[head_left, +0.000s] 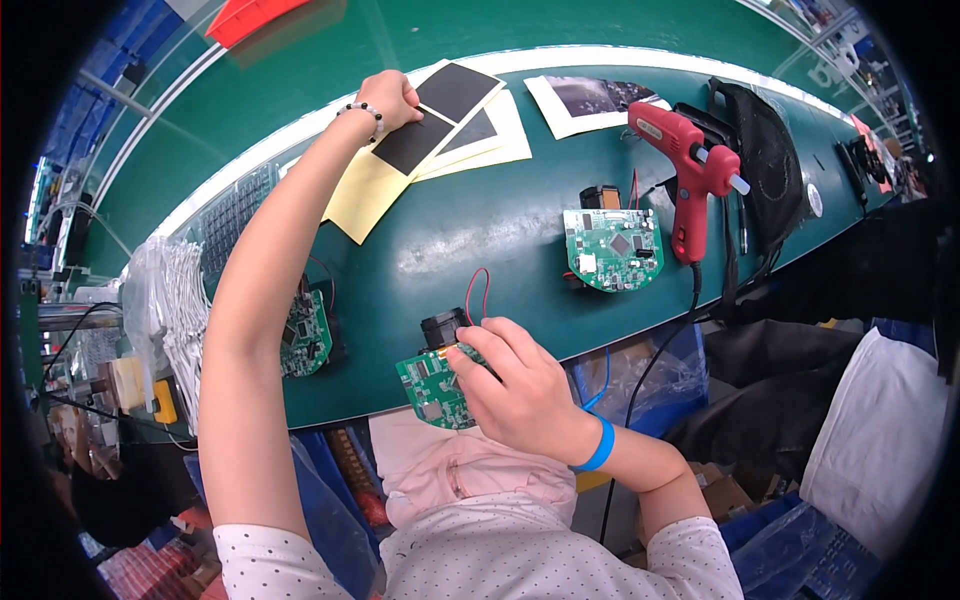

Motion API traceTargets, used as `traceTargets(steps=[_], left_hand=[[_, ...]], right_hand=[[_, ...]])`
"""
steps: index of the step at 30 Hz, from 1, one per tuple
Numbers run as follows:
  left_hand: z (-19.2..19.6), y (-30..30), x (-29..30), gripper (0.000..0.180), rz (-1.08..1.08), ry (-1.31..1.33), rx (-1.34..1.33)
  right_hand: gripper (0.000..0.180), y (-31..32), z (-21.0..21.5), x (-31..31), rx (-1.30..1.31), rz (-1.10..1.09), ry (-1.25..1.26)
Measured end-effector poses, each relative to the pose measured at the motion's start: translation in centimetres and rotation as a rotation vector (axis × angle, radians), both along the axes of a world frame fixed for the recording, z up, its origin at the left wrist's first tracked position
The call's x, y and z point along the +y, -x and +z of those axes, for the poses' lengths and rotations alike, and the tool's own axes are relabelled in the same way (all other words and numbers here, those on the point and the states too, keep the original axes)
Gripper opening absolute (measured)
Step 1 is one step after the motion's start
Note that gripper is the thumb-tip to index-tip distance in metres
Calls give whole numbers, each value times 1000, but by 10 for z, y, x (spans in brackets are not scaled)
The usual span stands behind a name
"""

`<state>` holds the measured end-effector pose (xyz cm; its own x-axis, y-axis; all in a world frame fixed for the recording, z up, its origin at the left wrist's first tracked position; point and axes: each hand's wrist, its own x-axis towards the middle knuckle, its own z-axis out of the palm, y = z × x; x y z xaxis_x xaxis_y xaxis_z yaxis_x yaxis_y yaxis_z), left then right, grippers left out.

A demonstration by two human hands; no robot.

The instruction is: The person connects ribbon cables and black components to printed circuit boards by hand.

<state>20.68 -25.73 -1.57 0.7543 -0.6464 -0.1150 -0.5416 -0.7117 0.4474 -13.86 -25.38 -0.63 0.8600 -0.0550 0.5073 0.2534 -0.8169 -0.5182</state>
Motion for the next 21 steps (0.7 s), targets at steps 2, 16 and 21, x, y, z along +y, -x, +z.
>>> traceTargets(steps=[2,16,21], left_hand=[[1,0,-1,21,-18,-25,-12],[-16,-20,2,34,16,12,-8],[-17,-31,3,31,44,-26,112]], right_hand=[[34,0,-2,-1,-19,12,34],[32,0,5,2,31,-9,-21],[32,1,4,3,40,-3,-31]])
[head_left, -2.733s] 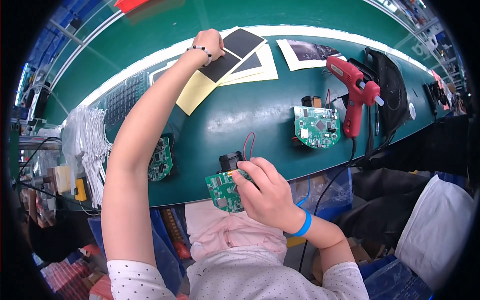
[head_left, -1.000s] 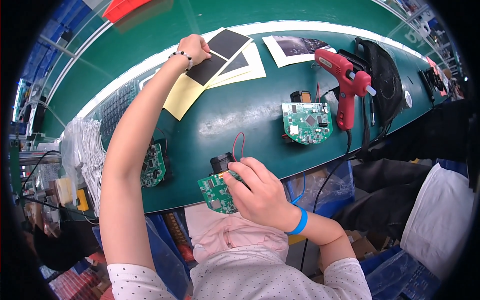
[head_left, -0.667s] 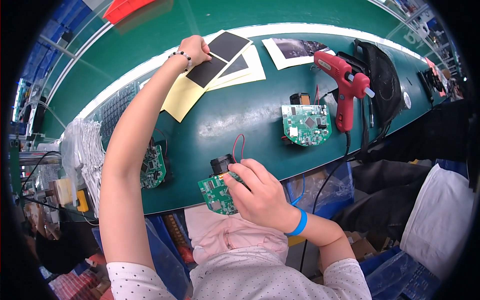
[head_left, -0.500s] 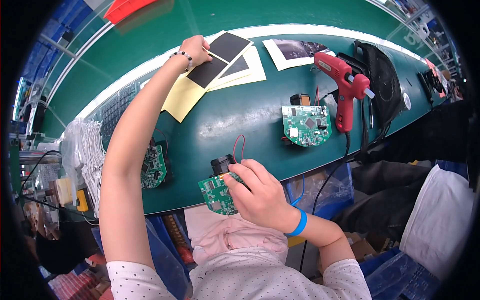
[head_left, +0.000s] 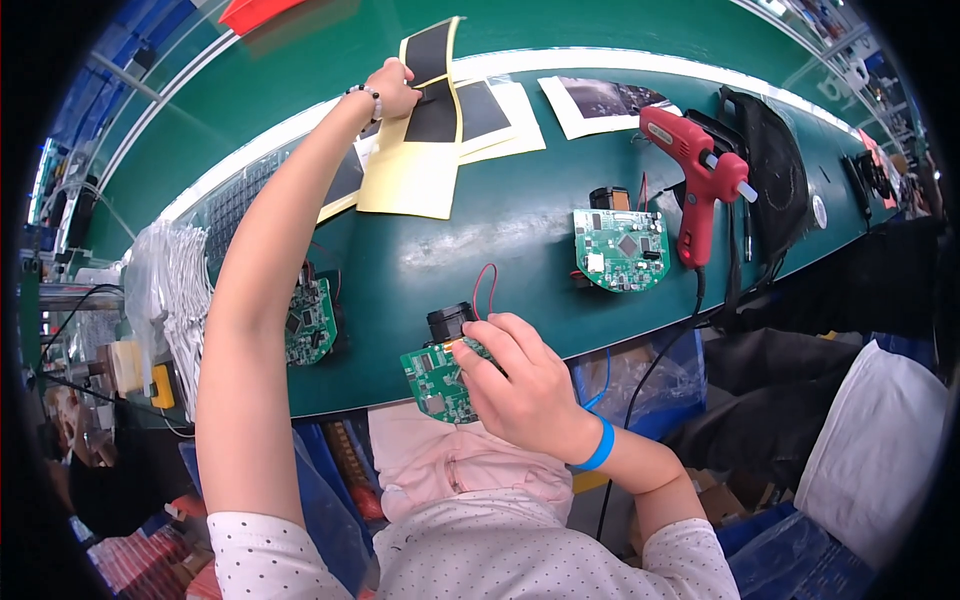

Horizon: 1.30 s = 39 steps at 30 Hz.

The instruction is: The person connects ribbon cables and black components to printed circuit boards by hand.

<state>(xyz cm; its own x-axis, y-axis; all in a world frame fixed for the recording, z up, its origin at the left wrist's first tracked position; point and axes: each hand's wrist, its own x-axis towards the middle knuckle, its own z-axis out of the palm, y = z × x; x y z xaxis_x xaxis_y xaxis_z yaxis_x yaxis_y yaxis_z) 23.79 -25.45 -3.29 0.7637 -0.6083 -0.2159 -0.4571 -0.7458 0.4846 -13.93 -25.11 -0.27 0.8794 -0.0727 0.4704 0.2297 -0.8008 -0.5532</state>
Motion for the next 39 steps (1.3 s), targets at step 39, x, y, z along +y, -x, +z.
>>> traceTargets(steps=[39], left_hand=[[114,173,89,41,-505,127,771]], right_hand=[[26,-2,-6,2,-105,-44,-49]])
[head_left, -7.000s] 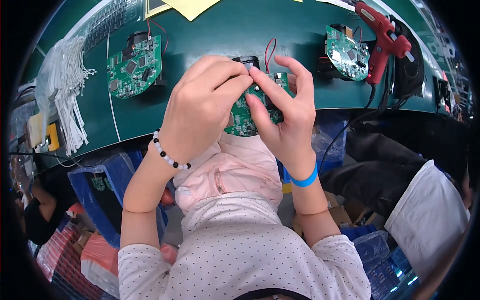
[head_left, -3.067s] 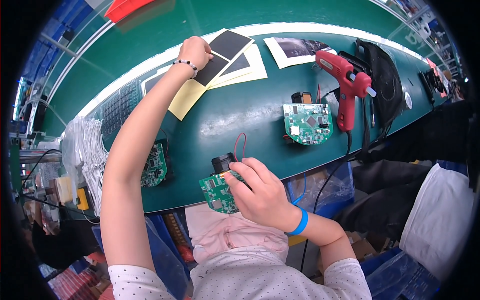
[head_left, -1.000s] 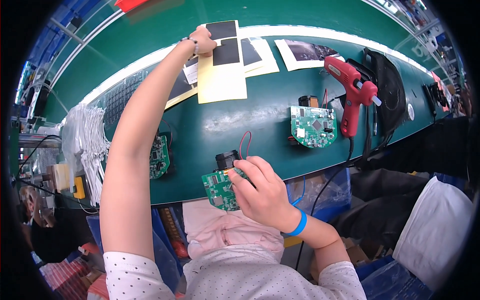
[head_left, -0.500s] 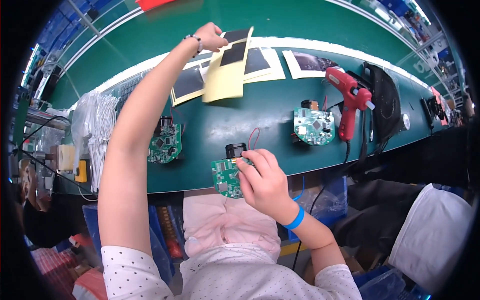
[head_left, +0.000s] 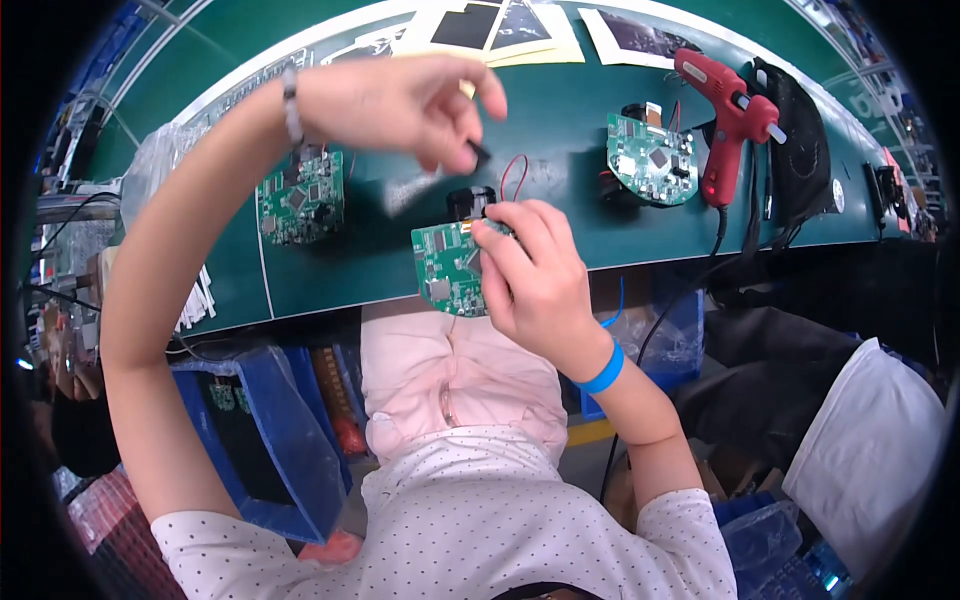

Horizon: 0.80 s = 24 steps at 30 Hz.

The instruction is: The person connects ribbon cables and black components to printed circuit boards by hand.

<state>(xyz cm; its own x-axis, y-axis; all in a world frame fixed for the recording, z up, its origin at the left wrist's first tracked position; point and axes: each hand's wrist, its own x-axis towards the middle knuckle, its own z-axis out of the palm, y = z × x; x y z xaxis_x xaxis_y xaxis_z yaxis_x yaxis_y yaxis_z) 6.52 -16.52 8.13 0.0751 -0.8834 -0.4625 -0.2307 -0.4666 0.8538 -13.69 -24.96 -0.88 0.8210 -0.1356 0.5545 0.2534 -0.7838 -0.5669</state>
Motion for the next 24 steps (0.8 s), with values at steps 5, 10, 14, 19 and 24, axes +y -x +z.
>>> traceTargets(steps=[5,10,14,19,24], left_hand=[[-6,28,24,41,-48,-84,16],[-18,34,35,36,34,42,40],[-22,37,42,37,39,50,90],[-22,40,42,40,74,42,122],[-23,41,40,41,57,17,124]], right_hand=[[28,-1,-5,0,-25,30,33],[29,3,-3,2,-46,26,68],[28,2,-6,2,-43,29,66],[27,3,-6,2,-47,29,69],[28,1,-6,2,-50,31,64]])
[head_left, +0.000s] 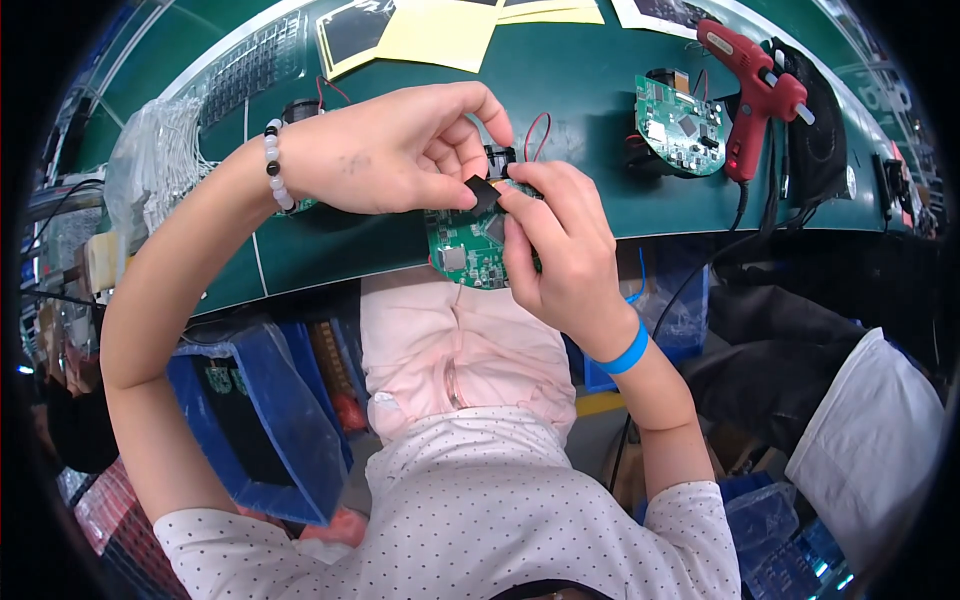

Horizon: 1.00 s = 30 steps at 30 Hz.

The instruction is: The person connects ribbon cables and black components to printed circuit boards by hand.

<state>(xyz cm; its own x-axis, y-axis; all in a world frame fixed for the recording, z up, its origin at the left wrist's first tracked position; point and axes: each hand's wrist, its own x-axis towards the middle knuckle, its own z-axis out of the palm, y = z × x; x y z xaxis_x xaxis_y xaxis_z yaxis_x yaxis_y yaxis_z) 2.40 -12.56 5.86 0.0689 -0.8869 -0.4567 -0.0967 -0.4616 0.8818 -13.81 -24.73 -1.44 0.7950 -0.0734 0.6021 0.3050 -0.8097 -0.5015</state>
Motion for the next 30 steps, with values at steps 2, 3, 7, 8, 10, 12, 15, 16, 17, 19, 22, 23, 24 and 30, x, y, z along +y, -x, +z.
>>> traceTargets(steps=[2,3,7,8,10,12,15,16,17,19,22,23,24,30], left_hand=[[2,1,-2,42,3,-1,-26],[4,2,-1,42,3,-3,-22],[14,6,-1,45,-27,22,-103],[15,6,-1,46,-34,15,-127],[11,2,-2,46,-35,22,-131],[8,-1,-3,44,-23,47,-133],[7,-5,-8,42,-34,-3,-127],[6,-6,-10,42,-37,-4,-120],[6,-8,-12,41,-57,-10,-143],[3,-9,-13,41,-74,-19,-164],[0,-8,-13,43,-110,49,-265],[-2,-9,-13,44,-144,93,-282],[-3,-9,-14,45,-179,138,-297],[-5,-11,-23,49,-261,130,-224]], right_hand=[[28,0,-1,-1,5,-4,-3],[28,-1,-1,-1,0,-4,-5],[28,0,0,-1,4,8,-11],[28,0,0,-1,9,8,-14],[29,0,0,-1,25,13,-7],[29,2,0,0,48,9,-49],[30,2,0,-1,68,7,-89],[31,2,-1,-1,67,9,-87],[31,3,0,-1,74,6,-88],[32,3,0,-1,83,16,-80],[34,3,0,-5,75,55,-4],[34,3,1,-5,77,57,-7],[34,3,1,-5,77,67,-14],[36,4,-2,-11,92,86,-32]])
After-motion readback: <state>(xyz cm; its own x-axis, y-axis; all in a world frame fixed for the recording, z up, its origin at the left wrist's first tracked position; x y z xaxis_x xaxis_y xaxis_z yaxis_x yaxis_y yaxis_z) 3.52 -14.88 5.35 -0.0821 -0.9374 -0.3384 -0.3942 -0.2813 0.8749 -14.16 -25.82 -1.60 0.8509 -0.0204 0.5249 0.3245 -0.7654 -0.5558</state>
